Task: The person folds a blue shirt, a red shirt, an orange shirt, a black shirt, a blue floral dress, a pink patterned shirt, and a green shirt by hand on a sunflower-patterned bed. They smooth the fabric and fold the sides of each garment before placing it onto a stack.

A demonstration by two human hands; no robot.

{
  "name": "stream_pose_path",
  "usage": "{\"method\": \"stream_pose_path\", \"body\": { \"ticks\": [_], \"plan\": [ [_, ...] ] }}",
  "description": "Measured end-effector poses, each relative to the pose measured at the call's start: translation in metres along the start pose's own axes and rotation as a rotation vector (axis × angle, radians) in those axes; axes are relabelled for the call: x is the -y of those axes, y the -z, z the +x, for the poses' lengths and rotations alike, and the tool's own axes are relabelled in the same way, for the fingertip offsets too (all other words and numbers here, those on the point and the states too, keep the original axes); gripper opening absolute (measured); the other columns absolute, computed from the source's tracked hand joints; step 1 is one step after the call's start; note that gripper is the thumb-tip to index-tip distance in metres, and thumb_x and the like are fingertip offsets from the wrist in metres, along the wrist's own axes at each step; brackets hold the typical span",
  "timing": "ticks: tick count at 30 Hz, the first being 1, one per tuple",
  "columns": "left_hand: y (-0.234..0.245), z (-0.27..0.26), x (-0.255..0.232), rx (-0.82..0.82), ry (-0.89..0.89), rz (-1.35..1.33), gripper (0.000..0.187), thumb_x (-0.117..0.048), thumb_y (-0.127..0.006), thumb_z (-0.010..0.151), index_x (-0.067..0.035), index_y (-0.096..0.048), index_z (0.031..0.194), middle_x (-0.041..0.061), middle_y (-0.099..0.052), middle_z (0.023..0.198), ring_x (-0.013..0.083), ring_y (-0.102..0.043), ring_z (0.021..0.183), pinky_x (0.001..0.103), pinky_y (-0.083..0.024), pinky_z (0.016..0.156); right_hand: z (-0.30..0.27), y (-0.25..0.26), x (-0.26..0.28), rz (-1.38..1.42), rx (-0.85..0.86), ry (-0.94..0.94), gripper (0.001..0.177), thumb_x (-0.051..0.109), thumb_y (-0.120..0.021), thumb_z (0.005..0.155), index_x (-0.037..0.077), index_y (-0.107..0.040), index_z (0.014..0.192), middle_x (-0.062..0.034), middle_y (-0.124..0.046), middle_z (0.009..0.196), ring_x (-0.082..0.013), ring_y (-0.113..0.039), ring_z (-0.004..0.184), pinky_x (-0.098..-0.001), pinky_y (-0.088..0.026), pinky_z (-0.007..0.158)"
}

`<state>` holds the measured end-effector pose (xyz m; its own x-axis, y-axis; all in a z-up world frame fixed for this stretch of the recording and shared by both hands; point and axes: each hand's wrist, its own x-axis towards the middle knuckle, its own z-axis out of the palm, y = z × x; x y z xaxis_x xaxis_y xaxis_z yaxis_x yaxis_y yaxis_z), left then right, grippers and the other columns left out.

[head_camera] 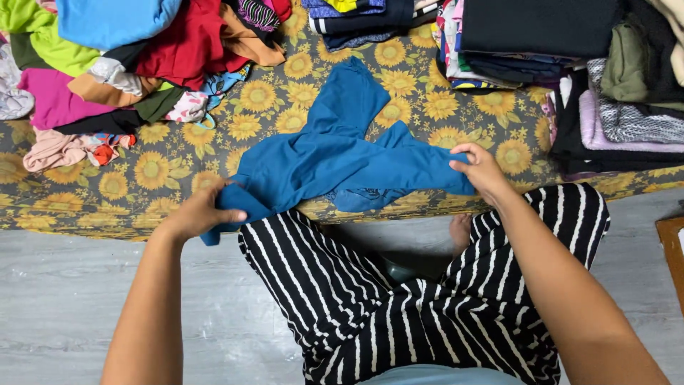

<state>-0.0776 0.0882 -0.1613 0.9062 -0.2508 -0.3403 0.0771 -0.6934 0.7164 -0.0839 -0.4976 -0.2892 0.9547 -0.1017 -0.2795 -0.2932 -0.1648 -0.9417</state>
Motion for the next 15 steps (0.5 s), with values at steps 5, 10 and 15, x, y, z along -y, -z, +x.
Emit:
{"method": "stream_pose_path", "body": {
  "ticks": [5,10,15],
  "plan": [
    [0.006,-0.006,0.007,0.120,0.173,0.255,0.070,-0.016,-0.089,0.069,-0.017,-0.062,0.134,0.012,-0.077,0.105,0.0259,-0.073,0.098,0.039,-0.056,0.088,-0.027,-0.002,0.076,-0.083,0.039,-0.101,0.031,-0.003,-0.060,0.092,0.013,-0.073,0.116,-0.0022,-0.070,0.129,-0.0141,-0.062,0.117,-0.0327,-0.043,0.105],
    [0.034,0.005,0.042,0.008,0.163,0.520,0.044,-0.014,-0.086,0.076,-0.006,-0.070,0.116,0.018,-0.077,0.105,0.0300,-0.072,0.099,0.042,-0.057,0.087,-0.024,0.042,0.127,0.249,-0.026,0.170,0.031,-0.004,-0.064,0.093,0.009,-0.074,0.120,-0.0088,-0.072,0.124,-0.0149,-0.068,0.108,-0.0322,-0.052,0.104],
    [0.070,0.007,0.045,-0.456,-0.116,0.517,0.039,-0.008,-0.081,0.079,-0.004,-0.070,0.117,0.023,-0.073,0.106,0.0367,-0.069,0.099,0.045,-0.055,0.083,-0.046,0.070,0.215,0.342,-0.016,0.583,0.022,-0.009,-0.073,0.097,0.005,-0.071,0.114,-0.0068,-0.071,0.109,-0.0161,-0.069,0.101,-0.0307,-0.056,0.101]
  ]
}}
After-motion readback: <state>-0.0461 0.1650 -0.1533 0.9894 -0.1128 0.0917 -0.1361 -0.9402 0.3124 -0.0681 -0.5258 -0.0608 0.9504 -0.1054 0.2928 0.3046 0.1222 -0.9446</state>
